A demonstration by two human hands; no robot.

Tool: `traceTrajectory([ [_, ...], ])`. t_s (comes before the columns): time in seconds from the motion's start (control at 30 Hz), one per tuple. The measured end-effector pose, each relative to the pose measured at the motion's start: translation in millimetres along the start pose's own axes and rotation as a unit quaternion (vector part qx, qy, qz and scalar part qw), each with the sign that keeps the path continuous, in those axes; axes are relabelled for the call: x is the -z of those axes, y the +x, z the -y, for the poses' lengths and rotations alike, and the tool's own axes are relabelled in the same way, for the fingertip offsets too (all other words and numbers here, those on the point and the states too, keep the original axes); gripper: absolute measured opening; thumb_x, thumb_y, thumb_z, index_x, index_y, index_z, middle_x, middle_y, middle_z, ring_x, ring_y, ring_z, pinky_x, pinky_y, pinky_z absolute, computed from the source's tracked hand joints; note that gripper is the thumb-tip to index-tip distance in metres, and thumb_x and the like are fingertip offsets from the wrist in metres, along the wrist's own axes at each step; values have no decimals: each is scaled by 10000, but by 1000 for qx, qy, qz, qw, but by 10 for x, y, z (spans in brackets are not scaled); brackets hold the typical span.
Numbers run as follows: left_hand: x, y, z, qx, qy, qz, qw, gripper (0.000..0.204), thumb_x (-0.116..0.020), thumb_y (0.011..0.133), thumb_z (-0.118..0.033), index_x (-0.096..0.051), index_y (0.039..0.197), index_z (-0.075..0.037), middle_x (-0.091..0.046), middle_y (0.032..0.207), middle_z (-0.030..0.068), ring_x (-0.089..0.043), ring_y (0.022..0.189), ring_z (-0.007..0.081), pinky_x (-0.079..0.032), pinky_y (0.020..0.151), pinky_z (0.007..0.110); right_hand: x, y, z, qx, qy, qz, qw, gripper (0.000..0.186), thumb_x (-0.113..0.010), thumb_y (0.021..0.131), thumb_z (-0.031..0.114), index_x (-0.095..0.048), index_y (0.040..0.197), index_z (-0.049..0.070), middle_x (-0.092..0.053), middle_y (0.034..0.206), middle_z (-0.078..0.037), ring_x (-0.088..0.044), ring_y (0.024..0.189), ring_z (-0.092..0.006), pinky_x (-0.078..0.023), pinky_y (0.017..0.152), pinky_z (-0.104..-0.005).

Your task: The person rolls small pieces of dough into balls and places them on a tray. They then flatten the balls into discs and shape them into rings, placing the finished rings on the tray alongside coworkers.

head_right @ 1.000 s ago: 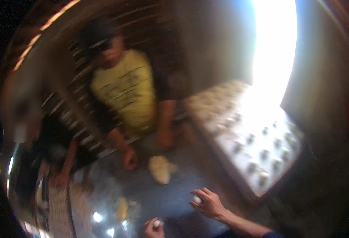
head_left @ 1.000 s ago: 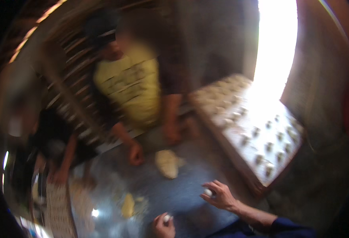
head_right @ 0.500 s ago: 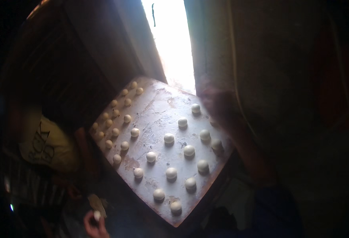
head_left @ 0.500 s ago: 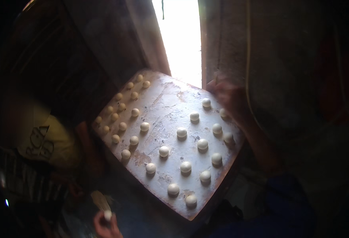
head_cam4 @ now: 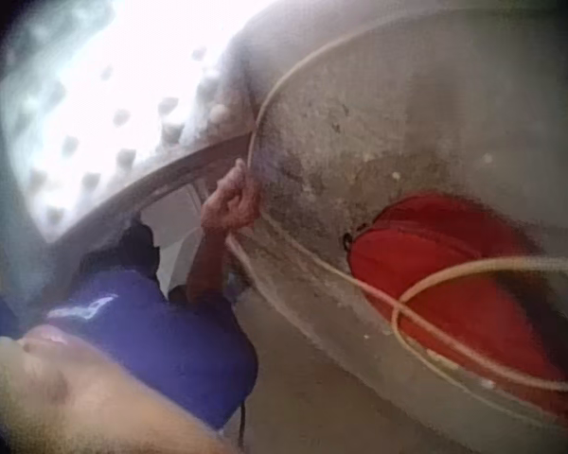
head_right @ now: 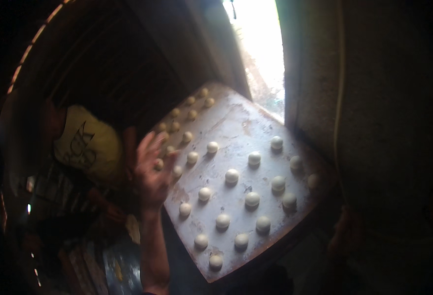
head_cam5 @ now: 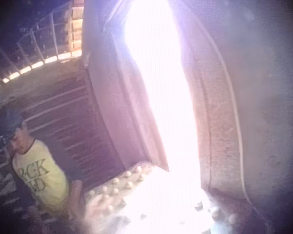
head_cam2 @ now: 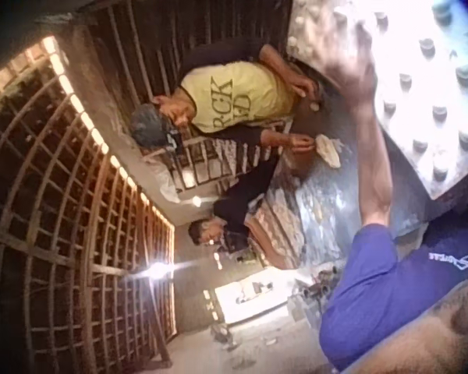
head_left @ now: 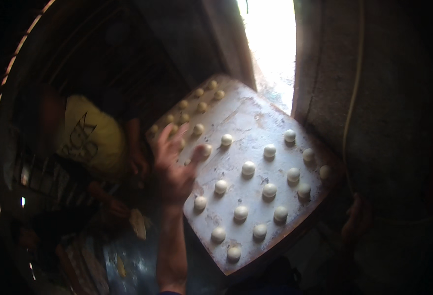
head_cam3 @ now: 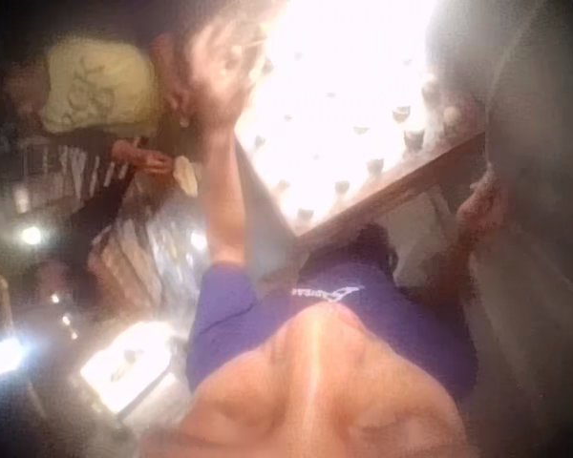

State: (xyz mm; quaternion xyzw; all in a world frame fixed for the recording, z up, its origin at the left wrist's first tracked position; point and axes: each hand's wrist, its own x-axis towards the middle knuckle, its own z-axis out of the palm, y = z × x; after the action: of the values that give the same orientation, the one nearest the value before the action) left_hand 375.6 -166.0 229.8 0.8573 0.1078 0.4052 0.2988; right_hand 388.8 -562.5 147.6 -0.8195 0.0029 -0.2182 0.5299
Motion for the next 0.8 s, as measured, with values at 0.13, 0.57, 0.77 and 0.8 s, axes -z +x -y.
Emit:
traceTrajectory([
  [0.13, 986, -1379, 8, 101, -50, -98, 989, 110, -687, 871, -45, -685, 976, -80, -605, 1141, 104, -584, 953, 170, -509, 701, 262, -269, -390, 360, 90, 76, 32, 993, 197, -539, 991, 153, -643, 1000, -14, -584, 858, -40, -499, 697, -100, -418, 613, -226],
  [0.57, 2989, -4661, 24, 483, 17, -456, 748, 172, -710, 881, -21, -691, 1050, 7, -643, 869, 11, -577, 784, 71, -481, 747, 226, -2070, -3111, 1923, 64, 105, 700, 703, 344, -702, 877, 136, -579, 1179, 24, -553, 632, -57, -546, 586, -127, -445, 587, -299],
  [0.77, 3684, -4476, 697, 527, -102, -348, 769, 139, -644, 930, -40, -630, 1068, -38, -625, 1054, 68, -590, 913, 134, -505, 801, 292, -3574, -3789, 2022, 439, 24, 372, 818, 301, -726, 830, 138, -594, 1085, 50, -603, 820, -165, -590, 685, -267, -479, 635, -363],
  [0.8, 3737, -4357, 825, 503, -188, -342, 771, 189, -648, 932, -50, -606, 1116, -50, -616, 1080, 75, -589, 925, 148, -507, 815, 304, -3707, -3937, 2072, 462, 27, 373, 804, 249, -719, 829, 125, -600, 1034, 48, -601, 848, -175, -588, 698, -272, -481, 639, -355],
])
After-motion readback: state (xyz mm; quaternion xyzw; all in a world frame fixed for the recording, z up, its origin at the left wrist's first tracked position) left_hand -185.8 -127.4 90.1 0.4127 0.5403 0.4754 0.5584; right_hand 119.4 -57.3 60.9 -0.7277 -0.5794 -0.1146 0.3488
